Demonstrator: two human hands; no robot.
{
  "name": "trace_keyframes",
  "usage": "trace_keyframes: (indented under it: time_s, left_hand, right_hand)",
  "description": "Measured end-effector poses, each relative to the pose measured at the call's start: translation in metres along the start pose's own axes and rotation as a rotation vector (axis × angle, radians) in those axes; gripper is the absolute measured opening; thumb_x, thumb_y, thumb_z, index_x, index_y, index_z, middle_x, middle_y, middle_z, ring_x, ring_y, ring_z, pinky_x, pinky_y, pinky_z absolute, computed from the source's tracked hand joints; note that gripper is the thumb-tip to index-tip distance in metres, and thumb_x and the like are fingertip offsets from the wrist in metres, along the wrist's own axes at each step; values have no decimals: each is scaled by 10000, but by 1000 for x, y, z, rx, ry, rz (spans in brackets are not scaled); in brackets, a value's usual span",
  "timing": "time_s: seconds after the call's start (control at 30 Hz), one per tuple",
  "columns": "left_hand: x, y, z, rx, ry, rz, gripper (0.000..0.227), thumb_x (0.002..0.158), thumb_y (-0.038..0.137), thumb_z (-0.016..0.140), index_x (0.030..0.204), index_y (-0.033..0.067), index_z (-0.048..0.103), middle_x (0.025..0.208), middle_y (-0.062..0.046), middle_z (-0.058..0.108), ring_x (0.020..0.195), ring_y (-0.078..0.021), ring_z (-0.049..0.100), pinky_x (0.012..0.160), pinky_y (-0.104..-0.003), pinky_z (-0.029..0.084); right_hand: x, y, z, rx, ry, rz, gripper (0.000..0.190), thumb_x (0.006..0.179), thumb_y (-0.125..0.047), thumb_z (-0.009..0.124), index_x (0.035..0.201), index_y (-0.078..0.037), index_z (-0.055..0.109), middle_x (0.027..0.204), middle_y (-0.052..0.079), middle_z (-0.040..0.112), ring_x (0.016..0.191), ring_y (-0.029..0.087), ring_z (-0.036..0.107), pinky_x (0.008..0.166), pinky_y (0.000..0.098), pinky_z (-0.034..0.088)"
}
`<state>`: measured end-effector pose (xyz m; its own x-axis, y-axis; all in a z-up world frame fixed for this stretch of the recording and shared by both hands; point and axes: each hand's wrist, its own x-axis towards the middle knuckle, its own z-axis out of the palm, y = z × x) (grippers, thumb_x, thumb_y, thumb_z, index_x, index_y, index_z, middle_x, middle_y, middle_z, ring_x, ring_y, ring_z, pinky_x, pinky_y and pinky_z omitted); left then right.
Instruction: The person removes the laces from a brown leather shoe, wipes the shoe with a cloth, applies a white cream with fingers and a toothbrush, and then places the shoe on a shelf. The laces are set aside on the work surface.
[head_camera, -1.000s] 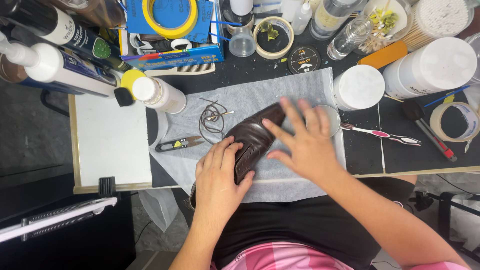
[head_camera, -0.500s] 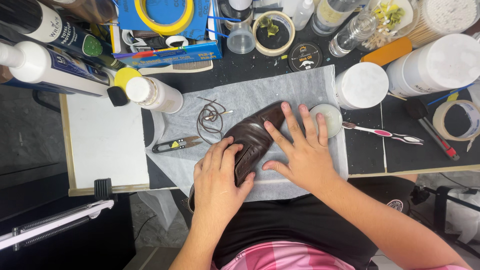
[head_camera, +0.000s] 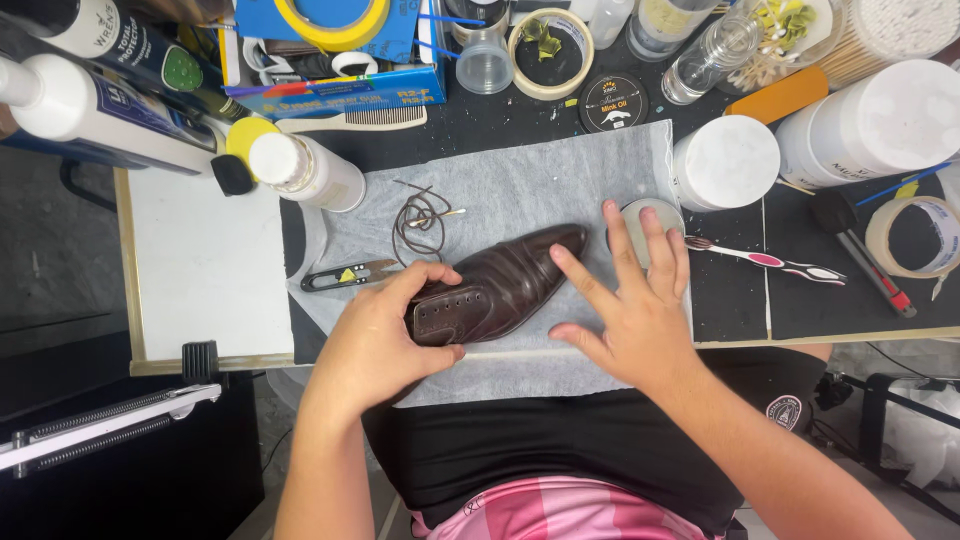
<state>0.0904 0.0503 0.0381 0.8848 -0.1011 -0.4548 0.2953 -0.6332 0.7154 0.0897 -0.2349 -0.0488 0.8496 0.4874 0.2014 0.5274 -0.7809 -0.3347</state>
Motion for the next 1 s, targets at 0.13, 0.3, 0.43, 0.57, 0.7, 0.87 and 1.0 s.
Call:
trace_keyframes:
  time_s: [0.13, 0.3, 0.43, 0.57, 0.7, 0.87, 1.0]
  left_hand:
    - [5, -2, -6, -20, -27, 123, 652, 524, 143, 878, 1146, 144, 683, 1029, -77, 776, 941, -236, 767, 824, -327, 576]
    - [1, -2, 1, 69, 54, 245, 678, 488, 150, 889, 1140, 133, 704, 1176, -42, 732, 1052, -253, 711, 855, -341, 558]
    - [3, -3, 0, 45, 40, 206, 682, 481, 154, 887, 1142, 140, 718, 1203, -25, 724, 1076, -241, 713, 884, -343, 562]
    - [11, -11, -8, -51, -25, 220, 691, 497, 137, 894, 1162, 130, 708, 1172, -35, 737, 1087, -226, 721, 925, -333, 559]
    - [14, -24, -12, -181, -67, 370, 618, 583, 135, 910, 1163, 102, 700, 1219, -66, 703, 1151, -235, 694, 980, -345, 535]
    - [15, -23, -15, -103, 10, 440, 553, 619, 210, 917, 1138, 100, 760, 1240, -66, 717, 1156, -269, 693, 981, -369, 539]
    - [-8, -10, 0, 130, 187, 309, 476, 755, 245, 835, 1212, 145, 752, 1306, -41, 694, 1188, -302, 662, 981, -404, 519]
  right_hand:
    - [-5, -2, 4, -19, -10, -38, 672, 907, -735, 535, 1468, -369, 593, 1694, 184, 241, 1552, 433, 131, 1227, 639, 100]
    - [-1, -6, 6, -49, 41, 5, 672, 888, -712, 572, 1463, -368, 605, 1680, 207, 262, 1532, 473, 138, 1216, 654, 104]
    - [-12, -19, 9, 29, 26, -72, 631, 855, -681, 632, 1398, -362, 656, 1658, 179, 292, 1485, 469, 230, 1192, 629, 159]
    - [-19, 24, -15, -20, 200, 156, 481, 956, -393, 688, 1394, -195, 685, 1660, 178, 368, 1470, 471, 290, 1237, 582, 217]
    - [-17, 41, -15, -55, 174, 201, 427, 957, -291, 706, 1359, -147, 707, 1626, 209, 400, 1477, 457, 308, 1239, 588, 216]
    - [-17, 39, -10, -115, 124, 179, 488, 845, -279, 733, 1313, -142, 736, 1630, 237, 360, 1457, 468, 297, 1213, 620, 200]
    - [-17, 38, -10, -108, 151, 180, 455, 861, -270, 739, 1299, -145, 737, 1647, 231, 365, 1465, 462, 290, 1216, 612, 202]
